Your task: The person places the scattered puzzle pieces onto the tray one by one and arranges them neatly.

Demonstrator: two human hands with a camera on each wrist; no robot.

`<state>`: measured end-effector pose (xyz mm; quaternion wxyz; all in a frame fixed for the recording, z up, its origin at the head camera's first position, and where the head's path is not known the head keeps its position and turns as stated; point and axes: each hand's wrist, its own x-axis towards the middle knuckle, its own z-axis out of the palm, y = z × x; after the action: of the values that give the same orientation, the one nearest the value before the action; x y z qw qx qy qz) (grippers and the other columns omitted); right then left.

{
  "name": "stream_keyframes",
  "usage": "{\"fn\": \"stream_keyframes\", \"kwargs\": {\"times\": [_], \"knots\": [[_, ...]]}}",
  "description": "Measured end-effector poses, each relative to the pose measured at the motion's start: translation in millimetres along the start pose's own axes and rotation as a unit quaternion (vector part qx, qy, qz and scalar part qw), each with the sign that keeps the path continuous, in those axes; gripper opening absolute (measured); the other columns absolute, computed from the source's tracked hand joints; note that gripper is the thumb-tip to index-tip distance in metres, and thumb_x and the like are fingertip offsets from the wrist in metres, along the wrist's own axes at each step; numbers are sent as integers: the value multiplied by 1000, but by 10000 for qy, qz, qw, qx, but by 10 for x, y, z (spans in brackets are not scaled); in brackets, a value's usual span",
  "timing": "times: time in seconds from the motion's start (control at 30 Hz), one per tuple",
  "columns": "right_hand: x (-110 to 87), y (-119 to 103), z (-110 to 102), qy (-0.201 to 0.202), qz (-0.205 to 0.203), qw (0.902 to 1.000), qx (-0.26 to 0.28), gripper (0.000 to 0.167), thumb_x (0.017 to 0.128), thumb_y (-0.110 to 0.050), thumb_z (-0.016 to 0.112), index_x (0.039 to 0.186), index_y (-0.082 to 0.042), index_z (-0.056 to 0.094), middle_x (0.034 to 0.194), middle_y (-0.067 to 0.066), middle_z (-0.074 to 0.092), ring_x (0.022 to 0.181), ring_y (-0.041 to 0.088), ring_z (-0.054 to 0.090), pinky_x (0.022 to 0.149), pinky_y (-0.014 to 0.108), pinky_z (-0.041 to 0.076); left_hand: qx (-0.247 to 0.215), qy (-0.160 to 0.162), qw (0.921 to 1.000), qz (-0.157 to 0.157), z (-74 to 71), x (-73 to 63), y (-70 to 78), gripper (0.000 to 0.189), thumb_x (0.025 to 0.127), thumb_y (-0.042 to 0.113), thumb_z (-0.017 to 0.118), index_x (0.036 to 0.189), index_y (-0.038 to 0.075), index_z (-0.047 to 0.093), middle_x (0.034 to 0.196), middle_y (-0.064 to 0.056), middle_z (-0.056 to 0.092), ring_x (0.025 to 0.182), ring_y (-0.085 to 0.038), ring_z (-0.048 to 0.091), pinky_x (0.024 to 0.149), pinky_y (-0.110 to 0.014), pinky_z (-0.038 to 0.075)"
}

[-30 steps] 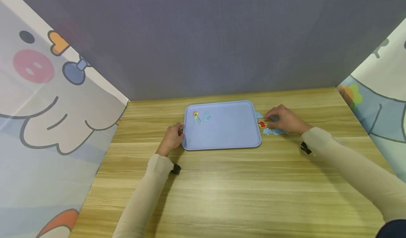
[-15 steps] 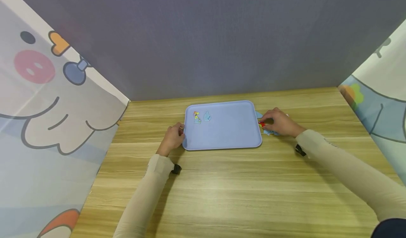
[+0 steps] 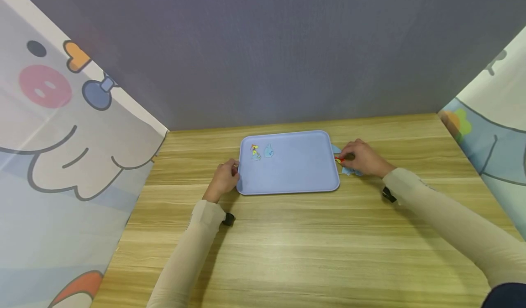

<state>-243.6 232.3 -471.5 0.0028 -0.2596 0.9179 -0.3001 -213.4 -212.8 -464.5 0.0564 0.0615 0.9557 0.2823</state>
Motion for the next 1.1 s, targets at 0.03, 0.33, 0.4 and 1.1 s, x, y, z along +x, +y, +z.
{"fn": "stream_keyframes", "kwargs": {"times": [0.03, 0.33, 0.4, 1.1], "knots": [[2, 4, -9, 78, -44, 10000, 6, 16, 74, -6, 79, 89, -5, 74, 92, 8, 66, 83, 26, 48, 73, 40, 38, -1, 6, 10000, 4, -1, -1, 0, 36, 86, 3, 59, 121, -3, 55, 87, -9, 59, 92, -31, 48, 77, -40, 42], [48, -29, -89, 420, -261, 9988, 12, 15, 74, -6, 79, 88, -5, 74, 91, 7, 66, 82, 27, 48, 69, 38, 38, 24, 9, 10000, -36, -9, -3, -1, 36, 86, 3, 59, 121, -3, 55, 88, -9, 57, 92, -31, 47, 76, -40, 41], [66, -59, -93, 445, -329, 9985, -20, 15, 74, -7, 79, 89, -4, 74, 92, 7, 66, 82, 27, 49, 71, 38, 38, 16, 5, 10000, -59, -8, 1, -4, 36, 86, 3, 59, 121, -2, 55, 88, -9, 58, 93, -31, 47, 76, -40, 41], [544, -566, 172, 177, -407, 9973, 586, 13, 77, -6, 77, 90, -6, 74, 94, 5, 64, 90, 28, 48, 77, 40, 37, -12, -21, 9999, -109, -8, -26, 49, 35, 88, 2, 58, 122, -3, 54, 90, -11, 59, 94, -32, 48, 78, -41, 42]]}}
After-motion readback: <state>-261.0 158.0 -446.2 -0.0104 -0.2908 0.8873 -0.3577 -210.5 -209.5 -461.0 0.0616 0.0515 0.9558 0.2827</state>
